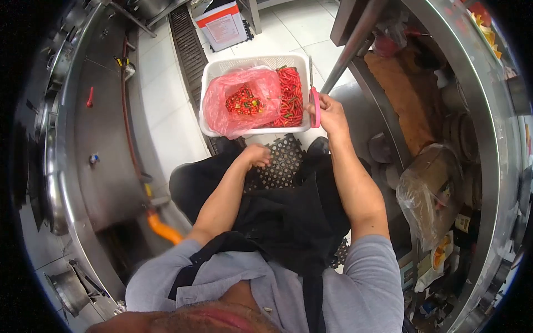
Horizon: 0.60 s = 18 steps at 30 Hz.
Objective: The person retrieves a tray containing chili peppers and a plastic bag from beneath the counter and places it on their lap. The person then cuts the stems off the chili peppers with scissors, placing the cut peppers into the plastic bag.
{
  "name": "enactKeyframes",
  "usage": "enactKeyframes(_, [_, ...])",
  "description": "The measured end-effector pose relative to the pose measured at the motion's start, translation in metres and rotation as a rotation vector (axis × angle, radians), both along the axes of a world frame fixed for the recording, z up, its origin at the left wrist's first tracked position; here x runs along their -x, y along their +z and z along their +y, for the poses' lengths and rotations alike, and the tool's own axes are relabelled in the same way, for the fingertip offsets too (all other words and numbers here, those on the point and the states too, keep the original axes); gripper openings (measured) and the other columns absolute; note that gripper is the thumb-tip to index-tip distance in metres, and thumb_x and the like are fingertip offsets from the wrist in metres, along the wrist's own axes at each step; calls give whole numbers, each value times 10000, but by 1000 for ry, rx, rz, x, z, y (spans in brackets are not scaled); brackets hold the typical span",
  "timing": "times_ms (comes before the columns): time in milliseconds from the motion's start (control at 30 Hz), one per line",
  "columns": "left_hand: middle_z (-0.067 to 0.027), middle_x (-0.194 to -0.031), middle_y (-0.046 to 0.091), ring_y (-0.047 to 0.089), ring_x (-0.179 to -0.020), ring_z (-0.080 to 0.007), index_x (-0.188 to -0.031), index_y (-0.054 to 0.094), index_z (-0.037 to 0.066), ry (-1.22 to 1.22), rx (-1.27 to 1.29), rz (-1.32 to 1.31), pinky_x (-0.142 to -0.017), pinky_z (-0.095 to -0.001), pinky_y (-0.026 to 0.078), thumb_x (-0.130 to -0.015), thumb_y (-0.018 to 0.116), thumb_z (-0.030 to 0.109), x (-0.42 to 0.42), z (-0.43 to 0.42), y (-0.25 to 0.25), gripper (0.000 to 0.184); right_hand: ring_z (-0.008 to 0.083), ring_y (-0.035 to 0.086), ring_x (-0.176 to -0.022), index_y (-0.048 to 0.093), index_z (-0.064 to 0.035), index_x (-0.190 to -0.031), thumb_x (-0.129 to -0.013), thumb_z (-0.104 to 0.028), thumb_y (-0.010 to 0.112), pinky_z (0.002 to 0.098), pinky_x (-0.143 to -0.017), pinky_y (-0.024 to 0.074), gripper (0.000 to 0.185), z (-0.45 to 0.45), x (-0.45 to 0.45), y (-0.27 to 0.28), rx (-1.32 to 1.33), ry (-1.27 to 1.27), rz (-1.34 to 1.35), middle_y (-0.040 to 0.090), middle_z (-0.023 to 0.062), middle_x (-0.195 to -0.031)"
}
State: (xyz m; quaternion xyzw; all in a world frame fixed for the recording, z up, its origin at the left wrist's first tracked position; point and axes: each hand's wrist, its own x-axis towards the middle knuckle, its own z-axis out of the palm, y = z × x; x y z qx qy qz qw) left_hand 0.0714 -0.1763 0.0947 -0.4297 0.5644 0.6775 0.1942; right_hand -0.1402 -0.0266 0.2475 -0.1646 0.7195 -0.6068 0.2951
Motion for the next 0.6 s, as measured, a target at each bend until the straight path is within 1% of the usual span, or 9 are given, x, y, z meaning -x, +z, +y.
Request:
enactKeyframes(33, [-162, -894, 653, 648, -678, -261, -1046, 622, -7, 272, -107, -153, -615, -372, 555, -874, 542, 262, -6, -5, -45, 329, 135, 647, -709, 594, 65, -1149, -758, -115, 692, 243, -586, 490, 442, 3, 4, -3, 12, -25, 62, 691, 124, -911])
enactKeyframes(100, [-155, -1025, 603, 621, -832, -288, -1100, 565, 43, 870, -130, -51, -693, -461, 540, -899, 537, 347, -26, -27, -97, 366, 147, 653, -731, 561, 70, -1194, -768, -102, 686, 252, -599, 499, 476, 11, 4, -4, 47, -40, -26, 687, 136, -957])
enactKeyframes(133, [-128, -1019, 602, 598, -808, -281, -1098, 569, 77, 984, -93, 17, -724, -443, 528, -896, 540, 366, -31, -38, -95, 354, 158, 659, -753, 529, 76, -1239, -778, -88, 679, 261, -612, 508, 513, 16, 3, -2, 91, -59, -113, 684, 148, -1003])
enactKeyframes(167, [-98, -1010, 604, 574, -848, -271, -1121, 571, 105, 1132, -119, 139, -763, -456, 508, -879, 555, 390, -44, -57, -142, 374, 175, 666, -739, 501, 65, -1275, -785, -65, 669, 266, -599, 514, 534, 21, 4, -8, 109, -81, -93, 680, 151, -1014])
enactKeyframes(233, [-92, -1077, 612, 562, -1002, -272, -1156, 571, 137, 1109, -154, 308, -861, -505, 461, -861, 561, 417, -44, -82, -141, 407, 177, 669, -696, 512, 17, -1289, -784, -42, 665, 277, -576, 524, 531, 27, 6, -17, 148, -158, -107, 680, 148, -1003])
enactKeyframes(267, [-109, -1106, 622, 606, -1003, -315, -1185, 553, 91, 1236, -179, 369, -845, -514, 498, -851, 578, 299, -38, -89, -138, 394, 177, 669, -678, 505, 7, -1300, -784, -27, 661, 276, -564, 523, 540, 27, 6, -13, 117, -205, -114, 679, 139, -983])
enactKeyframes(400, [-87, -1136, 612, 611, -988, -300, -1220, 530, 104, 1257, -295, 545, -815, -489, 523, -886, 566, 259, -15, -95, -117, 370, 137, 624, -610, 501, 20, -1279, -750, -28, 681, 234, -489, 467, 560, 27, 13, -25, 87, -264, -103, 654, 127, -966])
enactKeyframes(500, [-88, -1141, 611, 614, -983, -297, -1218, 531, 98, 1314, -296, 591, -814, -473, 528, -896, 558, 261, -7, -96, -132, 362, 146, 622, -665, 549, 8, -1231, -725, -123, 775, 265, -560, 488, 570, 30, 27, -67, -92, -236, 14, 652, 98, -943])
enactKeyframes(600, [-88, -1146, 610, 618, -977, -294, -1216, 532, 91, 1361, -284, 632, -812, -458, 533, -906, 550, 262, -1, -94, -142, 354, 172, 627, -757, 595, -5, -1165, -649, -245, 862, 299, -679, 508, 629, 20, 33, -80, -251, -295, 411, 656, 72, -902])
